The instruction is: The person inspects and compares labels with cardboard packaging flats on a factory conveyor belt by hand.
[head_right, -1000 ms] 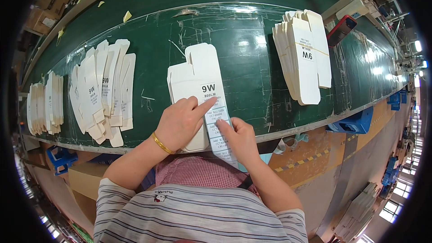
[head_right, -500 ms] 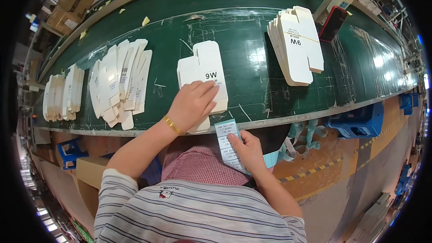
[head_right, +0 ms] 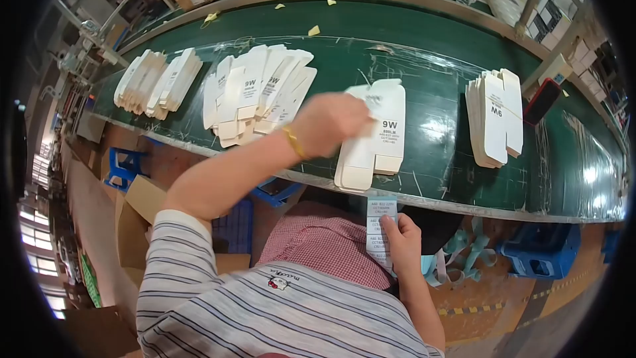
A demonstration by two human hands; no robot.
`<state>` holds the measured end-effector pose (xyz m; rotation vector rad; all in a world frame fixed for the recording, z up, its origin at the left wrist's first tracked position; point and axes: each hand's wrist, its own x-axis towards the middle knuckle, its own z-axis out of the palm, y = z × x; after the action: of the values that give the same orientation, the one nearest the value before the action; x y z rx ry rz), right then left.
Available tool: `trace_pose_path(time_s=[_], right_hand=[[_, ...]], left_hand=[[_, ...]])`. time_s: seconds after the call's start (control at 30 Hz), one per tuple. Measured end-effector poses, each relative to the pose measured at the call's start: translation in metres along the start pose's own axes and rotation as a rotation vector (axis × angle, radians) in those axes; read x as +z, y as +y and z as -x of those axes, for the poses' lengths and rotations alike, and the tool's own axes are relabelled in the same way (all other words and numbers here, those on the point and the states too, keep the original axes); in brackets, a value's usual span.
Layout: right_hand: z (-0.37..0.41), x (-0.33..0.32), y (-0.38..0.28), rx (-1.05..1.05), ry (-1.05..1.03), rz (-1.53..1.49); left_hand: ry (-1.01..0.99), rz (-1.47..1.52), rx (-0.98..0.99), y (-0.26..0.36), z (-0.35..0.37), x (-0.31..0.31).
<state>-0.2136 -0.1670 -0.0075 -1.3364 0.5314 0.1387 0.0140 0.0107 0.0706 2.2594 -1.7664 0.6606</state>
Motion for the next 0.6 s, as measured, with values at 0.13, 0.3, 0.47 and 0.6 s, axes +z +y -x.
trace_pose_path(time_s=[0.13, 0.3, 0.47, 0.6], right_hand=[[-0.003, 0.006, -0.007, -0.056, -0.038, 0.008], [-0.011, 0.014, -0.021, -0.256, -0.034, 0.203], [-0.015, 0.019, -0.026, -0.291, -0.065, 0.285], [-0.013, 0.013, -0.022, -0.333, -0.080, 0.198]], left_hand=[[0.124, -0.139, -0.130, -0.050, 0.069, -0.058], [0.059, -0.290, -0.435, -0.045, 0.128, -0.079], [0.079, 1.008, -0.851, 0.075, 0.079, -0.022], [0.061, 1.281, -0.904, 0.111, 0.054, 0.004]])
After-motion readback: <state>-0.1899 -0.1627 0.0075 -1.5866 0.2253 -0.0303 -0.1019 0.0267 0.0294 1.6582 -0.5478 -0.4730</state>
